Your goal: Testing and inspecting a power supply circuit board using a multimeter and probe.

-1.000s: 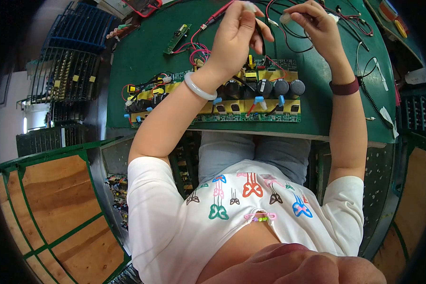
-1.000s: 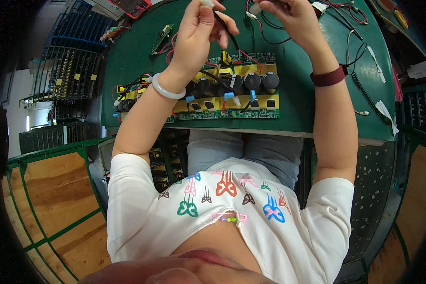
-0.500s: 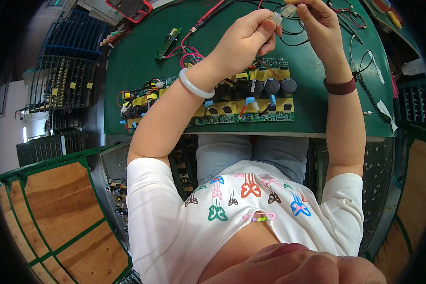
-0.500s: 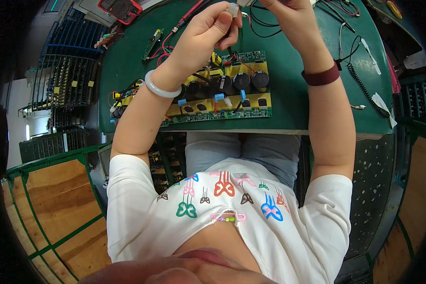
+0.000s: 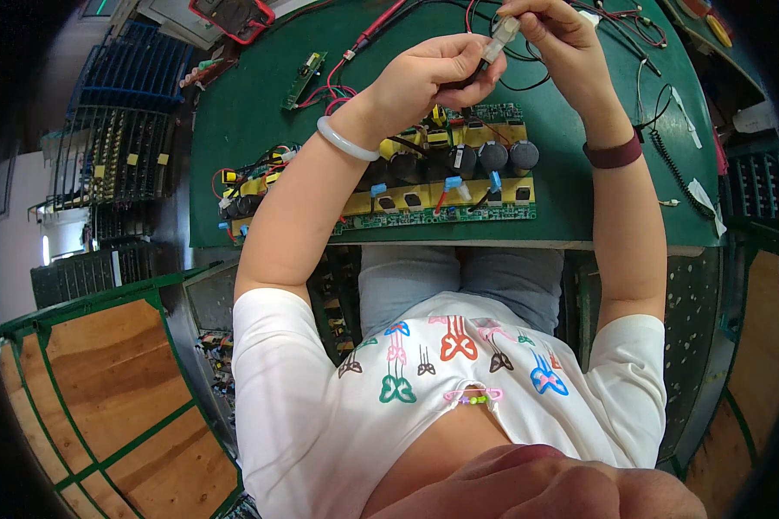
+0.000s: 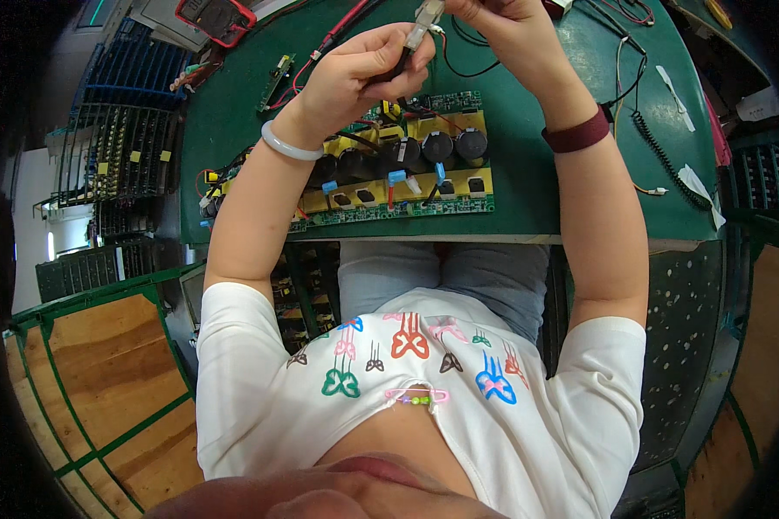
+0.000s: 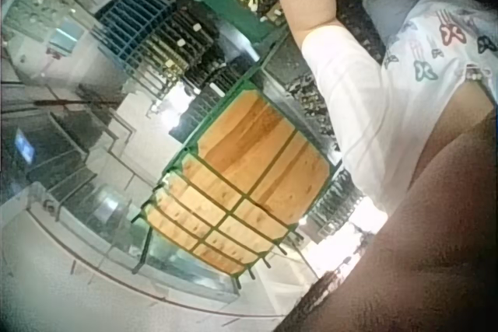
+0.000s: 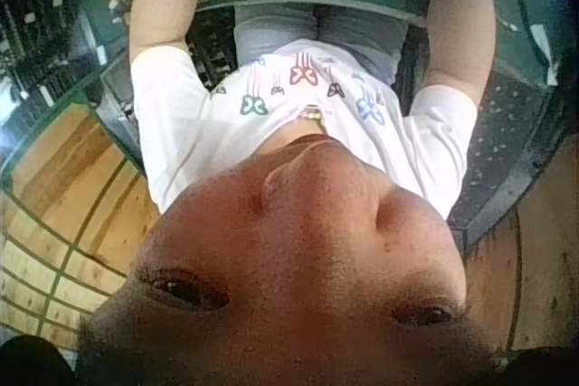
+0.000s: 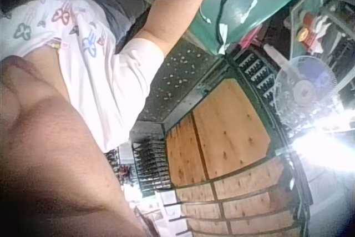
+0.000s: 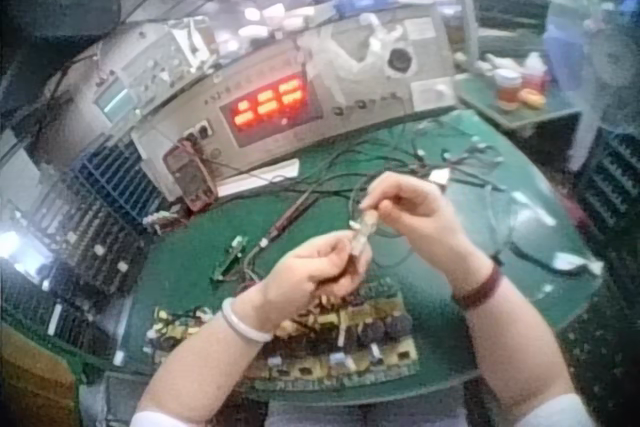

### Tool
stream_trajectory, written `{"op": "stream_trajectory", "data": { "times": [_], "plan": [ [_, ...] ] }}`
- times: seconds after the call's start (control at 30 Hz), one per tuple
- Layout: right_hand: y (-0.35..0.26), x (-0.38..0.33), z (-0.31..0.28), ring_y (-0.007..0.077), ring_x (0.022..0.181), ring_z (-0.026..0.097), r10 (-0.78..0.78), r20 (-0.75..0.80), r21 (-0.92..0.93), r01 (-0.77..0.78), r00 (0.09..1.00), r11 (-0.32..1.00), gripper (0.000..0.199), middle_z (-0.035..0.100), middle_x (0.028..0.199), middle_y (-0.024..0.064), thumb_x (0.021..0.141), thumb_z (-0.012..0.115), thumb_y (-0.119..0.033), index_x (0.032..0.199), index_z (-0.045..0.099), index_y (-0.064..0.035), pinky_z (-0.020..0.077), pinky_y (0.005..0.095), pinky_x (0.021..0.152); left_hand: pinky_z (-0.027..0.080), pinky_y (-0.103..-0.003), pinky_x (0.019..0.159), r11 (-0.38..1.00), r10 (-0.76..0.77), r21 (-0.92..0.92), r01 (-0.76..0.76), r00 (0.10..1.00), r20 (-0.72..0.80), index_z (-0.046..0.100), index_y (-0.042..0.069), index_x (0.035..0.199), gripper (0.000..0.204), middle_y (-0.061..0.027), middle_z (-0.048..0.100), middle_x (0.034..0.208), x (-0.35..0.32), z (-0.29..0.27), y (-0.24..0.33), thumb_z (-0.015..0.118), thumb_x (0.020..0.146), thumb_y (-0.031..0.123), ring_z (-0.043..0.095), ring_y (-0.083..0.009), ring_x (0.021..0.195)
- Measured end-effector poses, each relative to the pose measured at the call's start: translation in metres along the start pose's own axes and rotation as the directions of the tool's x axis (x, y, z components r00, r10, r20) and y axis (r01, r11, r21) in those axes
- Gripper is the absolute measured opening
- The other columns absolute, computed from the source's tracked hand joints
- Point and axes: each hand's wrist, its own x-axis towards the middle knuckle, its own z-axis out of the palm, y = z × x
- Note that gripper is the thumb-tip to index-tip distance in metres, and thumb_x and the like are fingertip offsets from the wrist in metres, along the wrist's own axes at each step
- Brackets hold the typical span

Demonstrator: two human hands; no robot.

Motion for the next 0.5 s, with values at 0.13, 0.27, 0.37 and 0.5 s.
{"op": "stream_trajectory", "data": {
  "times": [0.13, 0.27, 0.37, 0.5],
  "plan": [
    [0.0036, -0.0011, -0.0027, 0.0116, 0.088, 0.062, -0.003, 0.008, 0.049, 0.003, 1.0, 0.999, 0.016, 0.066, 0.096, 0.0029, 0.098, 0.067, -0.016, 0.102, 0.068, -0.001, 0.0499, 0.0259, 0.079, 0.02, -0.023, 0.055, 0.998, -0.014, -0.064, 0.015, 1.0, 0.014, 0.052, 0.007, 0.099, 0.034, 0.0075, 0.032, 0.061, 0.0001, -0.0036, -0.0017, 0.04, 0.109, 0.037, 0.024, -0.0041, 0.053],
    [-0.0011, -0.0012, -0.0024, 0.0128, 0.089, 0.064, -0.013, 0.006, -0.116, 0.014, 1.0, 0.993, 0.013, 0.068, 0.096, 0.0042, 0.097, 0.067, -0.011, 0.103, 0.068, 0.0, 0.0518, 0.0272, 0.08, 0.02, -0.023, 0.055, 0.997, -0.047, -0.064, 0.044, 0.998, -0.048, 0.051, 0.007, 0.098, 0.034, 0.0075, 0.031, 0.06, -0.0027, -0.0035, -0.0011, 0.037, 0.11, 0.036, 0.024, -0.0047, 0.054],
    [-0.0021, -0.0008, 0.0005, 0.0133, 0.09, 0.065, 0.01, 0.003, -0.157, -0.01, 1.0, 0.988, 0.012, 0.069, 0.097, 0.0049, 0.097, 0.067, -0.01, 0.103, 0.068, 0.0009, 0.0524, 0.0274, 0.081, 0.021, -0.023, 0.056, 0.996, -0.066, -0.067, 0.062, 0.996, -0.067, 0.05, 0.008, 0.096, 0.033, 0.0068, 0.031, 0.06, -0.0052, -0.0088, -0.0038, 0.036, 0.11, 0.034, 0.023, -0.0051, 0.054],
    [0.0011, -0.0018, -0.0032, 0.0134, 0.09, 0.065, 0.027, -0.002, -0.15, -0.027, 1.0, 0.988, 0.012, 0.07, 0.097, 0.0056, 0.096, 0.068, -0.008, 0.102, 0.068, 0.0016, 0.0531, 0.0276, 0.081, 0.021, -0.023, 0.056, 0.994, -0.059, -0.088, 0.057, 0.998, -0.017, 0.048, 0.008, 0.094, 0.033, 0.0062, 0.031, 0.061, -0.0041, -0.0106, -0.0044, 0.035, 0.11, 0.034, 0.023, -0.0053, 0.055]
  ]
}}
